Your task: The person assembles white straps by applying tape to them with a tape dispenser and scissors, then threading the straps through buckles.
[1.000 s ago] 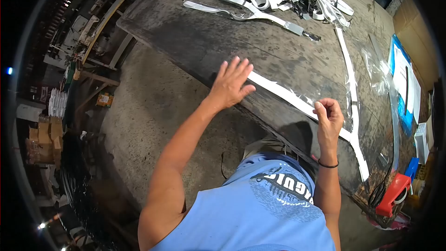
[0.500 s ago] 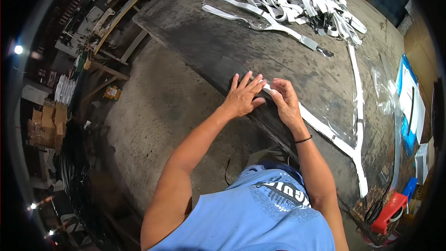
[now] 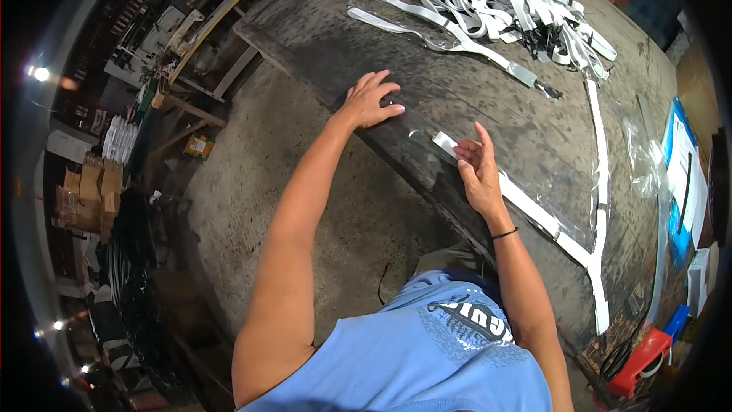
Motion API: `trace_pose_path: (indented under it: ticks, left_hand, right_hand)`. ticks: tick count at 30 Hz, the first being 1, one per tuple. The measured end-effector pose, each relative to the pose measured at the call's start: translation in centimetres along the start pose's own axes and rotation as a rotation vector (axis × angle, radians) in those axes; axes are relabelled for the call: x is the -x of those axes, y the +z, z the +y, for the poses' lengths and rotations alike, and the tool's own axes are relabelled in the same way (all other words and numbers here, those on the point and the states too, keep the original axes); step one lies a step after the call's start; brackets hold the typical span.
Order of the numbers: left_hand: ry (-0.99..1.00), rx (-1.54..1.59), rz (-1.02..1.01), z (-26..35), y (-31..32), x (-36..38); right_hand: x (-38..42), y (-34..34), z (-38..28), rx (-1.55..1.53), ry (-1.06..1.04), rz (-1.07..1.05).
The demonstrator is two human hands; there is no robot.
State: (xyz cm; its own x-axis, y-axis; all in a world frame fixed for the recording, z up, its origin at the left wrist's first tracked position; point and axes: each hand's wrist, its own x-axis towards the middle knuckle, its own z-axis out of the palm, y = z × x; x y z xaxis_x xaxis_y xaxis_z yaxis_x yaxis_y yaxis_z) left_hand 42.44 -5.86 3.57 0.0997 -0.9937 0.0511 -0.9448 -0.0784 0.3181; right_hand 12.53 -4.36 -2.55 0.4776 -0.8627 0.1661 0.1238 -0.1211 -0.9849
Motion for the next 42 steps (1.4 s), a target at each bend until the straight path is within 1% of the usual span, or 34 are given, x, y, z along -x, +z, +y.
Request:
trace_pose_path:
  ticks: [1, 3, 5, 7, 9, 10, 11, 12, 13, 14, 15, 17, 19, 21, 22, 23, 25, 26, 27, 29, 30, 31, 33, 34, 35, 37, 39, 41, 42]
  left_hand:
    - [0.044, -0.075, -0.151, 0.7, -0.3, -0.6]
    - [0.085, -0.115, -0.171, 1.2, -0.3, -2.2]
    - [0.089, -0.161, -0.387, 1.3, -1.1, -4.0]
    - [0.071, -0.181, -0.412, 0.9, -1.7, -4.7]
    - [-0.046, 0.115, -0.504, -0.4, -2.5, -4.6]
    - [-0.026, 0.173, -0.495, -1.2, -2.7, -4.3]
    - [-0.027, 0.167, -0.500, -2.0, -2.8, -3.8]
    - [-0.187, 0.361, -0.497, -2.5, -3.0, -2.9]
    - [-0.347, 0.554, -0.487, -2.8, -3.0, -2.2]
    - [-0.367, 0.582, -0.366, -2.5, -2.9, -1.2]
    - [-0.367, 0.576, -0.370, -2.6, -2.5, -0.6]
    - [-0.506, 0.709, -0.296, -2.5, -1.3, 0.7]
    - [-0.516, 0.702, -0.285, -2.0, -0.3, 1.6]
    - [-0.489, 0.953, -0.012, -0.9, 0.5, 2.2]
    - [-0.468, 1.091, 0.039, -0.8, 0.9, 2.3]
    - [-0.467, 1.093, 0.039, -0.1, 1.2, 2.6]
    - [-0.317, 1.364, 0.158, 1.8, 1.2, 3.2]
    - [-0.301, 1.380, 0.153, 2.3, 1.2, 3.2]
    - [-0.300, 1.381, 0.153, 2.6, 1.5, 3.2]
    - [-0.321, 1.560, 0.247, 3.1, 2.3, 3.2]
    - [-0.382, 1.624, 0.275, 3.0, 2.9, 3.3]
    - [-0.380, 1.625, 0.278, 2.8, 3.6, 3.5]
    - [-0.475, 1.508, 0.249, 2.8, 4.6, 3.8]
    - [-0.452, 1.416, 0.234, 2.7, 5.0, 3.8]
    - [-0.451, 1.418, 0.233, 3.0, 5.0, 3.6]
    - [-0.369, 1.033, 0.074, 3.7, 5.1, 3.5]
    - [-0.353, 1.017, 0.108, 4.6, 5.5, 3.4]
    - [-0.232, 1.107, 0.239, 5.4, 5.8, 3.5]
    - [-0.210, 1.136, 0.229, 5.7, 5.8, 3.7]
  right_hand:
    - [-0.1, 0.0, 0.1, 0.000, 0.004, 0.002]
    - [0.0, 0.0, -0.1, 0.006, 0.013, 0.015]
    - [0.1, 0.0, -0.4, 0.008, 0.016, 0.008]
    - [0.0, 0.0, -0.2, 0.003, 0.006, 0.014]
    - [0.0, 0.0, -0.1, -0.008, -0.007, 0.013]
    - [0.0, 0.0, -0.1, -0.010, -0.010, 0.014]
    - [0.0, 0.0, 0.0, -0.014, -0.014, 0.017]
    - [0.0, 0.0, 0.0, -0.021, -0.014, 0.021]
    - [0.0, 0.0, 0.0, -0.018, -0.016, 0.022]
    - [0.0, 0.0, 0.1, -0.014, -0.018, 0.022]
    - [0.0, 0.0, 0.0, -0.020, -0.017, 0.027]
    - [0.0, 0.0, 0.0, 0.002, -0.020, 0.021]
    - [0.0, 0.0, 0.0, 0.006, -0.021, 0.019]
    - [0.0, 0.0, -0.1, 0.012, -0.021, 0.015]
    - [0.0, 0.0, -0.2, 0.008, -0.021, 0.013]
    - [0.0, 0.1, -0.3, 0.005, -0.022, 0.011]
    - [0.0, 0.1, -0.4, 0.002, -0.026, 0.000]
    - [0.0, 0.1, -0.5, -0.003, -0.028, -0.010]
    - [0.0, 0.1, -0.6, -0.002, -0.029, -0.009]
    - [0.1, 0.2, -0.8, 0.014, -0.015, -0.014]
    - [0.2, 0.3, -0.7, 0.016, -0.017, -0.018]
    - [0.1, 0.3, -0.5, 0.018, -0.014, -0.020]
    - [0.0, 0.2, -0.6, 0.026, -0.015, -0.015]
    - [0.0, 0.2, -0.5, 0.033, -0.006, -0.020]
    - [0.1, 0.2, -0.6, 0.040, 0.004, -0.027]
    - [0.1, 0.2, -0.8, 0.066, 0.002, -0.025]
    - [0.1, 0.3, -0.8, 0.091, -0.006, -0.020]
    - [0.0, 0.4, -0.6, 0.068, -0.026, -0.029]
    - [0.0, 0.4, -0.7, 0.071, -0.025, -0.023]
